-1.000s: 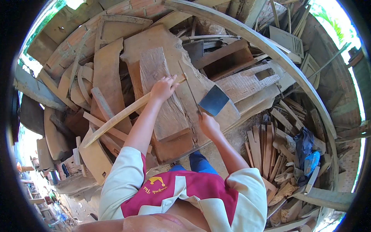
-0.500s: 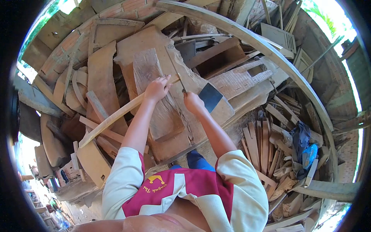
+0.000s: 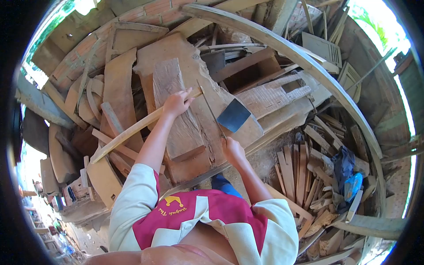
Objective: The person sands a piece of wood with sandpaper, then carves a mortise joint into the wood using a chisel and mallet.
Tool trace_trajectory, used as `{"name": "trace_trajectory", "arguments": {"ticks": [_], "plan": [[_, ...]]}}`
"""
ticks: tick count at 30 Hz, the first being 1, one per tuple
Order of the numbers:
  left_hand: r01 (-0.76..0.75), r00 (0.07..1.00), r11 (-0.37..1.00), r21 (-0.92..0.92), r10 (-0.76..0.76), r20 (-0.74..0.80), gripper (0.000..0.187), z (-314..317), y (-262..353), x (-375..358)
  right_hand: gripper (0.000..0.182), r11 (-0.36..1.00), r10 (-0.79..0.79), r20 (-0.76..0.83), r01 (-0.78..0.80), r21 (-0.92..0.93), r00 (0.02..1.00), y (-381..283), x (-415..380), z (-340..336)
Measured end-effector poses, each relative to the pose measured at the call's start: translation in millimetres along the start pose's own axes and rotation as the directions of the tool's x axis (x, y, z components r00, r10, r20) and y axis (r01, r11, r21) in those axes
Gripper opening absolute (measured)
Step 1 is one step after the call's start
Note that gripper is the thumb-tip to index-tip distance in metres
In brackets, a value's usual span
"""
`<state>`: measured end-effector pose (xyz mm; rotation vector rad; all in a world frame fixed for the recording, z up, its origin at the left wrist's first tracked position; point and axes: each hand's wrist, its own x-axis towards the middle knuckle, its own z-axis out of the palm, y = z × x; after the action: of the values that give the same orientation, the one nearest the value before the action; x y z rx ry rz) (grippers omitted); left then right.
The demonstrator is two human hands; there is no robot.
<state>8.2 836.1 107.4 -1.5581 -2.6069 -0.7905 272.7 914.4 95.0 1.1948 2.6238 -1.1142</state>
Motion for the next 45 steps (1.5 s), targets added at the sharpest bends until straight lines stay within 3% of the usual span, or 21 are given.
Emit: {"name": "trace_trajectory", "arguments": {"ticks": [7, 13, 18, 25, 27, 28, 30, 34, 38, 39, 43, 45], "plan": [[0.003, 1.0, 1.0, 0.026, -0.003, -0.004, 0.042, 1, 2, -2, 0.04, 0.999, -0.004, -0.015, 0.003, -0.041, 1.0, 1, 1, -7], [-0.007, 0.999, 0.996, 0.089, 0.011, -0.046, 0.041, 1, 1, -1, 0.036, 0.984, -0.138, -0.034, 0.133, -0.117, 0.99, 6, 12, -45], [0.027, 0.999, 0.993, 0.114, -0.025, -0.026, 0.041, 3, 0, 2, 0.037, 0.983, -0.164, -0.025, 0.162, -0.083, 0.986, -1, 12, -34], [-0.066, 0.99, 0.972, 0.225, 0.091, -0.106, 0.043, 11, -13, 7, 0.036, 0.98, -0.065, -0.167, 0.095, 0.175, 0.984, 0, 21, 18], [-0.057, 0.991, 0.972, 0.229, 0.083, -0.108, 0.044, 13, -12, 6, 0.032, 0.94, -0.115, -0.407, 0.232, 0.25, 0.906, -6, 24, 10], [-0.05, 0.991, 0.975, 0.219, 0.075, -0.108, 0.044, 11, -8, 6, 0.032, 0.944, -0.115, -0.4, 0.226, 0.242, 0.909, -12, 25, -3], [0.023, 0.998, 0.99, 0.14, -0.014, -0.065, 0.046, 6, -4, 6, 0.03, 0.839, -0.141, -0.567, 0.402, 0.366, 0.812, -27, 27, -26], [0.055, 0.998, 0.988, 0.146, -0.049, -0.044, 0.049, 1, -2, 5, 0.031, 0.86, -0.122, -0.533, 0.357, 0.364, 0.837, -16, 33, -37], [0.063, 0.998, 0.998, 0.026, -0.063, -0.012, 0.049, 0, -6, 6, 0.031, 0.85, -0.137, -0.551, 0.383, 0.361, 0.823, 20, 30, -16], [0.081, 0.997, 0.997, -0.01, -0.081, 0.003, 0.049, 2, -8, 7, 0.032, 0.871, -0.095, -0.5, 0.316, 0.378, 0.861, 28, 24, -14], [-0.04, 0.998, 0.999, -0.009, 0.04, -0.038, 0.043, 8, -19, 13, 0.032, 0.905, -0.023, -0.442, 0.207, 0.372, 0.897, 46, 7, -22], [-0.014, 0.999, 1.0, 0.01, 0.014, 0.049, 0.04, 2, -23, 23, 0.031, 0.911, -0.019, -0.464, 0.206, 0.356, 0.885, 45, -3, -33]]}}
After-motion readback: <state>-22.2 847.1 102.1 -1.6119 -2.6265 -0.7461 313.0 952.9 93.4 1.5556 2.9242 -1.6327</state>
